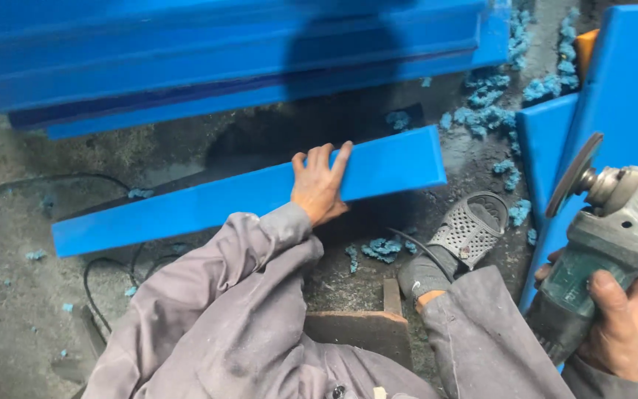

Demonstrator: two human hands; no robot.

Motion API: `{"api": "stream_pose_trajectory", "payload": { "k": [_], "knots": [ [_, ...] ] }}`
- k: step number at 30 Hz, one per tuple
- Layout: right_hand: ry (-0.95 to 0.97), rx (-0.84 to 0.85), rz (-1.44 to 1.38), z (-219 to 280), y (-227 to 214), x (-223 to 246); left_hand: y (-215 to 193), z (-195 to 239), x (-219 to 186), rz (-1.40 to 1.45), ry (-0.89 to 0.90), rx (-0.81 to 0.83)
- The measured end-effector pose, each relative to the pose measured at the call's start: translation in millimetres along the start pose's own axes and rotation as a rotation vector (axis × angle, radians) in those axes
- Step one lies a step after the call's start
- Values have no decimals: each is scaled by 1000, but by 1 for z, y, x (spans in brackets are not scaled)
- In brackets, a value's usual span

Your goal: The person uses a handheld angle grinder to smooth the edges and corners of blue-painted metal bars.

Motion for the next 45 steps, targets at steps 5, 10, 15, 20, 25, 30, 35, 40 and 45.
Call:
{"api": "stream_pose_trajectory", "payload": {
  "k": [5,10,15,20,25,30,35,40,45],
  "knots": [
    [-65,-126,-13,7,13,27,-22,34,77,252,19,137],
    [-97,-180,-129,21,-6,40,-28,154,237,-85,-204,404],
    [-183,-267,-282,53,-33,33,-10,217,331,-242,-288,331],
    [-255,-430,-271,82,-53,34,13,207,341,-335,-240,162],
    [-302,-412,-352,98,-67,39,-61,131,262,-282,-21,-124],
    [-325,-484,-454,120,-82,29,-114,102,361,-613,213,30],
    [-343,-480,-444,124,-87,22,-176,81,388,-613,395,48],
    [-343,-476,-518,119,-89,25,-222,33,228,-609,531,22],
    [-341,-432,-560,137,-93,20,-297,-44,-5,-608,749,89]
  ]
}}
Point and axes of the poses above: each hand's wrist, its own z-axis away from the middle knuckle, its own y-axis out of the palm, x = y × z, the point moved 4 cm from there along -z, towards the middle knuckle, and after that the axes turned 7 degrees about -x, right-handed, at the moved point
